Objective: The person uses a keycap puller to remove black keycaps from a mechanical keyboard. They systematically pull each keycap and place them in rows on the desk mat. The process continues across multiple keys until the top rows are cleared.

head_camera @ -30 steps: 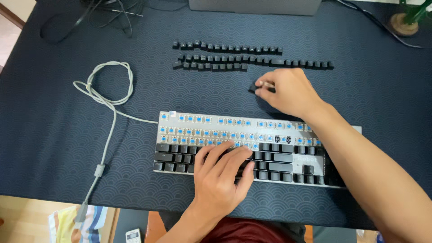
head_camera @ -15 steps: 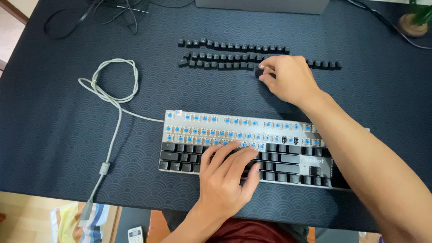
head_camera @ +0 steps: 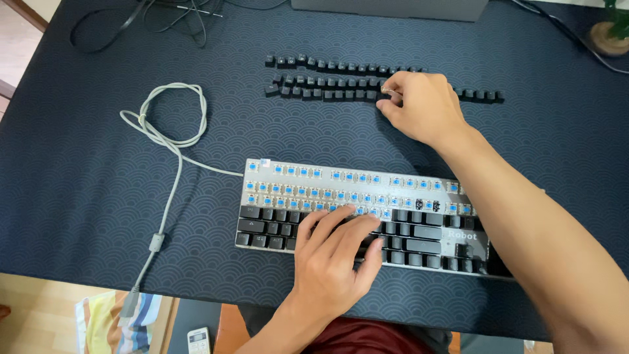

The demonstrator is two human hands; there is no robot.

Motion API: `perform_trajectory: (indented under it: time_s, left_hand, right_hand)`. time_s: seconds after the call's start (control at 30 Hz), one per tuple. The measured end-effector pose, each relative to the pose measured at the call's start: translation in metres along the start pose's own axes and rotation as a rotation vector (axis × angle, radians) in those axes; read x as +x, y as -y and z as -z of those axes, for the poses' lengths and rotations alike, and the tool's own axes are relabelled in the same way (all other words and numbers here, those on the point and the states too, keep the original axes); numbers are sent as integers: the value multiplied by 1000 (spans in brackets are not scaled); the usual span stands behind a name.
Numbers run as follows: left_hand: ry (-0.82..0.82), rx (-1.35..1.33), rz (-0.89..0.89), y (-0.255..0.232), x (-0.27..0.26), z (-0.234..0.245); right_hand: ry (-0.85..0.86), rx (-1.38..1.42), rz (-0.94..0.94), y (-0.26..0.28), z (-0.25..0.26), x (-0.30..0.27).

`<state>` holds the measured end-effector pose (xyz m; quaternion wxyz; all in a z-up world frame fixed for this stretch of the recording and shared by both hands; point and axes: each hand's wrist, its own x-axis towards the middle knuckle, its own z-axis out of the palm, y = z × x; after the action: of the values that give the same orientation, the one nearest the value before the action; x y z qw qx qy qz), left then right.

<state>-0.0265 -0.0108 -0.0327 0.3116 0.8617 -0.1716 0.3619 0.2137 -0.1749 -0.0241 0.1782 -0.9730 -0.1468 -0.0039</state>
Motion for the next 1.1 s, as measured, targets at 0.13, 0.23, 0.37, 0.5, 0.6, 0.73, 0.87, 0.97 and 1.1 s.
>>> perform_trajectory:
  time_s: [0.13, 0.23, 0.37, 0.5, 0.6, 0.73, 0.87, 0.97, 1.1]
  left_hand:
    - [1, -2, -7, 0, -1, 0]
    - [0, 1, -17, 0, 2, 2]
    - [26, 8, -49, 0, 1, 1]
    - [74, 32, -86, -2, 0, -1]
    - [94, 64, -100, -4, -1, -1]
    - [121, 120, -124, -9, 2, -1]
    - [129, 169, -146, -9, 4, -3]
    - [139, 177, -151, -9, 2, -3]
    - [143, 165, -144, -8, 1, -5]
  right_hand:
    - [-26, 4, 10, -5, 5, -5]
    - [-335, -35, 298, -4, 34, -35]
    - [-206, 394, 175, 11, 84, -98]
    - [52, 576, 86, -7, 98, -146]
    - [-46, 558, 233, 1, 97, -171]
    - [-219, 791, 217, 8, 69, -177]
    - [-287, 680, 319, 19, 54, -175]
    - [-251, 634, 315, 23, 50, -177]
    - [-217, 496, 479, 22, 47, -175]
